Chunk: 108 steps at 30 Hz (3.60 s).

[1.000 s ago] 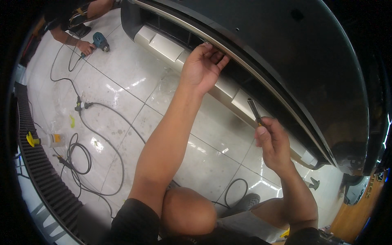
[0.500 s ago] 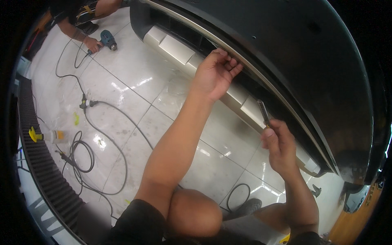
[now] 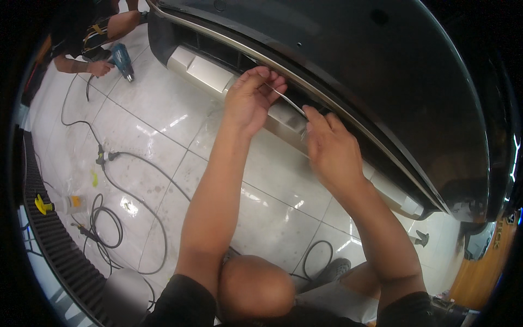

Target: The person applies a vinyl wrap to the front bumper of a car. They use a yellow squeegee to smooth the material and a heat gun to conform it to the curves. The person also uses a grey cloth to wipe the surface and a knife to trim the edges of the wrap.

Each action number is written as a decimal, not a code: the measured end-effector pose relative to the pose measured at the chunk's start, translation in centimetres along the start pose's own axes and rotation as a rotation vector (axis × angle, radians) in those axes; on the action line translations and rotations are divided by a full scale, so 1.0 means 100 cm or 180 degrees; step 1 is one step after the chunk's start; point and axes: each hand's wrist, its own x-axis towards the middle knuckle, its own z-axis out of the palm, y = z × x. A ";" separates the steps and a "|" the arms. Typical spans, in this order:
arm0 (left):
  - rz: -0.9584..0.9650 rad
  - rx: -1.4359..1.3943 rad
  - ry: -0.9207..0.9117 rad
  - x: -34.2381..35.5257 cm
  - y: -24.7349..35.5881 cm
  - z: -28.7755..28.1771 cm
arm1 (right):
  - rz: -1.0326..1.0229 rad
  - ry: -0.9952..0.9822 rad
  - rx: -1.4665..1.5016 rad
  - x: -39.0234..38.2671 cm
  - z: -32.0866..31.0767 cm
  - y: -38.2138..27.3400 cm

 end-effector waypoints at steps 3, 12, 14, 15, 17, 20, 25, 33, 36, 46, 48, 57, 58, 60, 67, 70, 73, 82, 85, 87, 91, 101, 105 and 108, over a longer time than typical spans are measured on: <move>-0.0033 0.0006 -0.0042 0.003 0.002 -0.002 | -0.0136 0.0187 -0.0048 0.006 0.006 0.000; -0.0063 0.0019 -0.0063 0.002 0.001 -0.001 | 0.0014 -0.0091 -0.0484 0.016 0.003 -0.017; -0.0065 0.0060 -0.0107 0.002 0.001 -0.002 | -0.0041 -0.0167 -0.0482 0.016 -0.001 -0.017; -0.0050 0.0050 -0.0131 0.003 0.002 -0.002 | -0.0069 -0.0203 -0.0476 0.017 -0.003 -0.018; -0.0024 0.0029 -0.0176 0.005 0.002 -0.002 | -0.0140 -0.0194 -0.0416 0.020 -0.004 -0.020; -0.0030 0.0030 -0.0082 0.004 0.001 -0.003 | -0.0136 -0.0194 -0.0339 0.020 -0.003 -0.020; 0.0026 0.0137 -0.0169 0.008 0.001 -0.006 | -0.0250 -0.0089 -0.0364 0.022 -0.002 -0.020; 0.0006 0.0208 -0.0098 0.009 0.004 -0.003 | -0.0368 0.0089 -0.0406 0.025 0.001 -0.021; -0.0017 0.0220 -0.0089 0.008 0.005 -0.004 | -0.0333 0.0059 -0.0354 0.024 0.001 -0.021; 0.0099 0.0297 0.0014 0.006 0.006 0.000 | -0.0300 -0.0110 -0.0441 0.026 -0.003 -0.025; 0.0116 0.0339 0.0044 0.005 0.006 0.001 | -0.0289 -0.0129 -0.0401 0.025 -0.004 -0.026; 0.0219 0.0391 0.0044 0.008 0.005 -0.001 | -0.0402 -0.0112 -0.0379 0.028 -0.002 -0.025; 0.0231 0.0394 0.0070 0.008 0.004 0.000 | -0.0424 -0.0050 -0.0388 0.029 -0.001 -0.024; 0.0260 0.0389 0.0110 0.007 0.005 0.002 | -0.0474 0.0080 -0.0411 0.028 0.002 -0.022; 0.0296 0.0365 0.0217 0.002 0.004 0.006 | -0.0339 -0.0156 -0.0502 0.028 -0.003 -0.027; 0.0317 0.0384 0.0252 0.002 0.003 0.007 | -0.0413 -0.0081 -0.0500 0.030 0.001 -0.026; 0.0336 0.0387 0.0269 0.001 0.003 0.009 | -0.0440 -0.0050 -0.0501 0.031 0.004 -0.025; 0.0349 0.0382 0.0275 0.000 0.002 0.009 | -0.0325 -0.0106 -0.0501 0.025 -0.002 -0.025; 0.0363 0.0387 0.0302 0.002 0.001 0.009 | -0.0310 -0.0125 -0.0479 0.026 -0.003 -0.027; 0.0374 0.0379 0.0320 0.001 0.002 0.010 | -0.0302 -0.0146 -0.0497 0.025 -0.003 -0.026; 0.0393 0.0318 0.0333 0.000 0.000 0.011 | -0.0336 -0.0102 -0.0537 0.021 -0.003 -0.022; 0.0358 0.0207 0.0508 -0.001 -0.001 0.013 | -0.0276 -0.0096 -0.0483 0.020 -0.001 -0.021; 0.0165 -0.0020 0.0413 0.001 0.001 0.005 | -0.0251 -0.0061 -0.0551 0.017 -0.002 -0.018; 0.0256 0.0135 0.0230 0.001 0.004 0.000 | -0.0379 0.0046 -0.0409 0.011 -0.005 -0.019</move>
